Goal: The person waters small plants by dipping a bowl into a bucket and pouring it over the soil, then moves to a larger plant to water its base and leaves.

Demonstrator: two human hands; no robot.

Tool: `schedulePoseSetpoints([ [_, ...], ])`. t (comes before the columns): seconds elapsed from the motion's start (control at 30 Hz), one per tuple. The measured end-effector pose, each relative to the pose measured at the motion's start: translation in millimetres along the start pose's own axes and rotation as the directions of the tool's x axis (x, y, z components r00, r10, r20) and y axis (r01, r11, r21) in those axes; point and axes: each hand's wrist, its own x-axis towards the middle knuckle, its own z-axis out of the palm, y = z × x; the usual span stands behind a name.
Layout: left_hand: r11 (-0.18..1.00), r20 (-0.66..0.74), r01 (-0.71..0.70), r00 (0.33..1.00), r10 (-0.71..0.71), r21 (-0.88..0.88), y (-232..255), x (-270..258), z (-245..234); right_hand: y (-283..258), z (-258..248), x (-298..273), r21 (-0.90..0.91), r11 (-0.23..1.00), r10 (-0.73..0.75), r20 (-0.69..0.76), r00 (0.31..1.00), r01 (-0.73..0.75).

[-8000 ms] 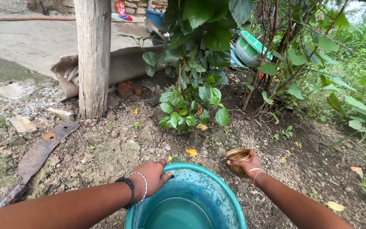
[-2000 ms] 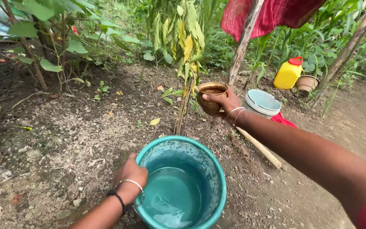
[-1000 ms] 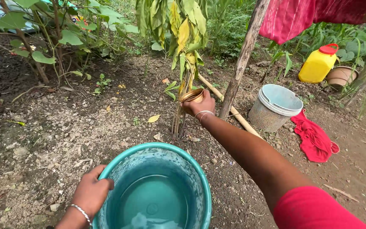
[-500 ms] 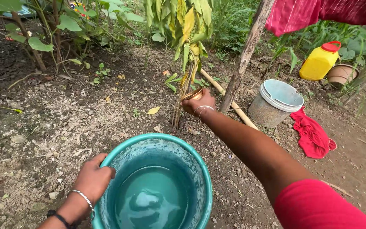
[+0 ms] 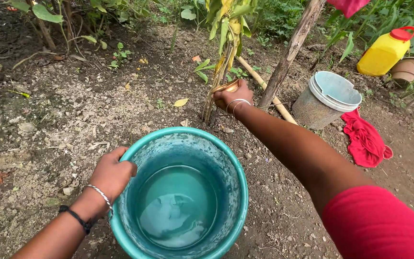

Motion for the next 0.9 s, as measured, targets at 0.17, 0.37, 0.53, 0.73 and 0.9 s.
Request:
schedulePoseSetpoints([
  [0.17, 1.0, 0.014, 0.004, 1.0, -0.004, -0.026, -2.3, 1.7, 1.3, -1.3, -7.2, -7.0, -0.154, 0.987, -0.053, -0.028, 0.998, 0.048],
  [0.37, 0.999, 0.011, 0.013, 1.0, -0.013, -0.029, 1.2, -0.4, 0.0, 7.8, -8.0, 3.8, 0.056, 0.997, -0.055, -0.029, 0.998, 0.056],
  [0.53, 0.999, 0.013, 0.026, 1.0, -0.025, -0.046, 1.5, 0.5, 1.2, -4.1, -13.6, -4.1, 0.069, 0.997, -0.028, 0.019, 0.999, 0.027],
  [0.73, 0.999, 0.01, 0.024, 1.0, -0.023, -0.041, -1.2, 1.8, 1.9, -5.9, -16.6, -2.6, -0.039, 0.999, 0.005, -0.031, 1.0, -0.006],
  [0.9, 1.0, 0.002, 0.019, 1.0, -0.019, -0.01, 4.1, -2.1, 1.2, -7.0, -28.5, -7.0, 0.06, 0.995, -0.077, 0.014, 0.997, 0.076],
])
